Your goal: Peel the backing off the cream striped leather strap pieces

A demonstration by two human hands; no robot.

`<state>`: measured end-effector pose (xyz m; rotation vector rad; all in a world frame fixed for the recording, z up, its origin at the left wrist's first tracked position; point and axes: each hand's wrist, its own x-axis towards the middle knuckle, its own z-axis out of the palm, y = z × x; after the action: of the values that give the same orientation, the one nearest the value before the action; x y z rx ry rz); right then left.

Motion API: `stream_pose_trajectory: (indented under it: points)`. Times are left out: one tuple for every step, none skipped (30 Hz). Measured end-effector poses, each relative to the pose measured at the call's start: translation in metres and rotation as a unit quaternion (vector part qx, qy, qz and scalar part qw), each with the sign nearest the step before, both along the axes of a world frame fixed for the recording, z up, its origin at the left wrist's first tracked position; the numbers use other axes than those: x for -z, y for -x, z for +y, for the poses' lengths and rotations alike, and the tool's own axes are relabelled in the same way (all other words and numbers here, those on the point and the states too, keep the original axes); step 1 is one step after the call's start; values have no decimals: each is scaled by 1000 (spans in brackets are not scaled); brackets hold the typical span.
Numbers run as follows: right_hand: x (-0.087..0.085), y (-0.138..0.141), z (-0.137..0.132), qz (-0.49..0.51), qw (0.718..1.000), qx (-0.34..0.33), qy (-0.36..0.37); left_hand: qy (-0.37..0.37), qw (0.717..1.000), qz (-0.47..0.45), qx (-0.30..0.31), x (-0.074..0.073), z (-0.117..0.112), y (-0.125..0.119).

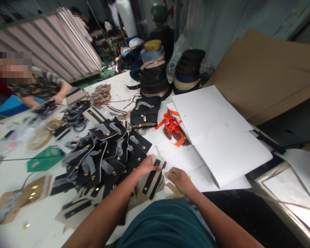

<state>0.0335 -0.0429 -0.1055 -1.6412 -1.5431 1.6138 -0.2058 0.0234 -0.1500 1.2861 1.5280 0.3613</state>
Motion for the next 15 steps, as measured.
stream_pose_trajectory:
  points:
    - [0,2,1,4,1000,-3,1,13,1000,-24,-1,-2,-3,1]
    - [0,4,1,9,1000,-7,3,25,999,-44,-2,-4,-7,2]
    - [0,6,2,13,1000,-12,4,32,998,-60,-2,-6,-11,4]
    - [-1,8,2,16,1000,-18,5,35,997,-69,-4,-9,-15,5]
    - [-2,10,3,18,1000,-22,4,36,996,-79,-11,-12,-20,7]
    - [-3,12,3,18,1000,-25,2,37,994,-97,-25,-15,-24,8]
    - [-4,14,4,17,999,-27,-1,39,991,-122,-45,-19,-28,9]
    - [-5,16,5,16,999,-28,-4,42,985,-153,-66,-23,-32,9]
    - [-6,17,6,14,999,-30,-8,45,978,-183,-86,-26,-36,9]
    - [-7,19,7,13,999,-32,-12,47,971,-210,-102,-30,-39,8]
    - [-8,20,8,11,999,-34,-16,48,965,-231,-110,-34,-42,6]
    - [-9,21,9,8,999,-36,-20,47,962,-245,-112,-37,-45,5]
    - [-11,22,10,6,999,-38,-25,47,959,-258,-111,-40,-47,2]
    - [-12,22,11,2,999,-40,-30,48,956,-268,-112,-44,-49,0]
    - [-14,23,13,-3,998,-42,-36,48,953,-276,-115,-47,-50,-2]
